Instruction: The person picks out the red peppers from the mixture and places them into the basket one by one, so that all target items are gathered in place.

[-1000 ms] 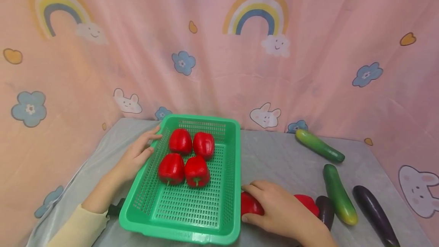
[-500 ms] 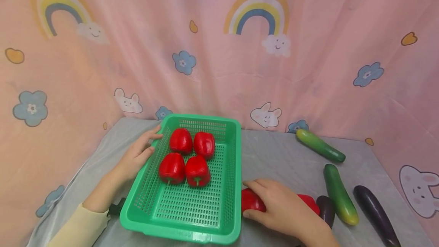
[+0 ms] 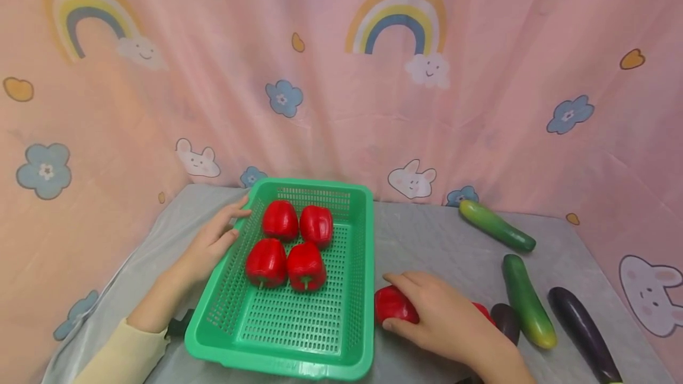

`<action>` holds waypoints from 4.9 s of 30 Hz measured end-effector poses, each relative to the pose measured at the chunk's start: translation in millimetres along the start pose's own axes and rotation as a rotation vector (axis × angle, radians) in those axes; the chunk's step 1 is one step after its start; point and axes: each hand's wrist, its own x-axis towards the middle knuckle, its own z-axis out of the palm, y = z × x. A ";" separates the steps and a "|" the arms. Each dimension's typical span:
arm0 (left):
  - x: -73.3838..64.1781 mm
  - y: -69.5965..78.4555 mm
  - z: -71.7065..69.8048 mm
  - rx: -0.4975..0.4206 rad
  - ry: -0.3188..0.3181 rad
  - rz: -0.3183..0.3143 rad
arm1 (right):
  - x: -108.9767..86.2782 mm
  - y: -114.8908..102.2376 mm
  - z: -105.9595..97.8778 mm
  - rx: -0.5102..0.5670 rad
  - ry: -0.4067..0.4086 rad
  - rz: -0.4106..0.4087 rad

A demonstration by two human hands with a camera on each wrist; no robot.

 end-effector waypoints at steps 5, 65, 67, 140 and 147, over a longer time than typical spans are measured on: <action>-0.6 -0.4 -0.1 0.006 0.001 -0.004 | -0.1 2.1 -3.7 -0.005 0.005 0.036; -0.5 -0.7 0.6 -0.011 0.011 0.032 | -5.0 -6.8 -45.9 -0.123 0.245 -0.047; -0.4 -1.2 0.9 -0.007 0.007 0.038 | -3.2 -7.6 -47.2 -0.128 0.259 -0.074; -0.4 -1.6 1.3 -0.008 0.015 0.016 | 60.7 -53.0 -53.4 -0.133 0.265 -0.451; 0.3 -1.8 1.5 -0.013 0.019 0.030 | 64.8 -58.1 -56.3 -0.134 0.274 -0.498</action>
